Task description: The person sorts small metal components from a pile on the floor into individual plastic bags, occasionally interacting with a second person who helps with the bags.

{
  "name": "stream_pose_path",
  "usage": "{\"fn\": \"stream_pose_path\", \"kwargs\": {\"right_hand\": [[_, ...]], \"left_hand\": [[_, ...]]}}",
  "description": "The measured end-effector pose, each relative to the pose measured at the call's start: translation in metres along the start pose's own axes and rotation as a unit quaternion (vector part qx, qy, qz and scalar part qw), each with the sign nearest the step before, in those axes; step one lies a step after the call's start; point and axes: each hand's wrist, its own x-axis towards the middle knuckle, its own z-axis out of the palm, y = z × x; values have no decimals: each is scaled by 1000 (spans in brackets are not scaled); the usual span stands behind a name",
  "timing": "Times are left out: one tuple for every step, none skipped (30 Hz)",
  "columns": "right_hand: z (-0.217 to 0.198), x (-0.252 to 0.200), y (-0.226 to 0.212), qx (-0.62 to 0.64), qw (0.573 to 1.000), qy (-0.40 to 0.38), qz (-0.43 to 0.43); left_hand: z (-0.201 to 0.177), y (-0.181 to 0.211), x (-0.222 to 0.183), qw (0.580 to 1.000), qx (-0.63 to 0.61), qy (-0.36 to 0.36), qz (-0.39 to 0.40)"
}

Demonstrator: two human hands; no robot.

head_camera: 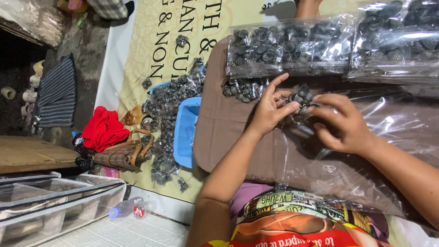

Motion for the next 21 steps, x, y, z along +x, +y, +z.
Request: {"fn": "stream_pose_path", "kwargs": {"right_hand": [[-1,0,-1,72,996,31,51],[-3,3,-3,72,996,32,50],[-6,5,-5,92,988,40,117],[-8,6,-7,110,976,49,183],[-11,11,-10,110,975,50,185],[-14,15,-13,164,954,20,251],[-17,22,-14,219,924,-10,313],[-17,23,-14,218,925,-9,311],[-16,24,-15,231,906,-33,354],[-16,25,-16,243,884,-56,395],[-17,26,-16,243,885,-56,394],[-18,27,-16,243,878,-70,407],[-19,28,-16,241,871,-84,420],[-18,26,-12,241,872,-82,418],[-18,23,-9,236,879,-74,407],[-18,20,-5,230,886,-66,396],[-24,26,-10,228,887,-65,395],[-31,32,-14,205,890,-86,398],[-39,37,-18,179,892,-104,401],[-51,42,-23,175,894,-100,400],[-63,45,-29,139,919,-104,354]], "left_hand": [[-1,-3,0,1000,4,-1,22],[0,1,-1,1000,4,-1,22],[1,4,-3,1000,19,-12,12],[3,7,-4,999,33,-22,2],[4,11,-7,999,33,-24,2],[6,15,-9,998,46,-48,-7],[6,20,-11,996,60,-71,-14],[7,19,-10,995,62,-71,-13],[7,17,-11,994,70,-85,-7],[8,16,-12,992,78,-100,-1],[7,17,-12,992,80,-99,0],[6,18,-13,990,97,-105,7],[6,19,-13,987,115,-112,14],[5,18,-13,987,116,-112,16],[4,16,-12,985,127,-113,24],[3,15,-12,983,137,-114,32],[3,14,-13,983,137,-115,34],[4,14,-13,984,121,-125,33],[6,14,-11,984,105,-139,32],[9,20,-12,983,106,-143,35],[13,26,-15,984,83,-155,38]]}}
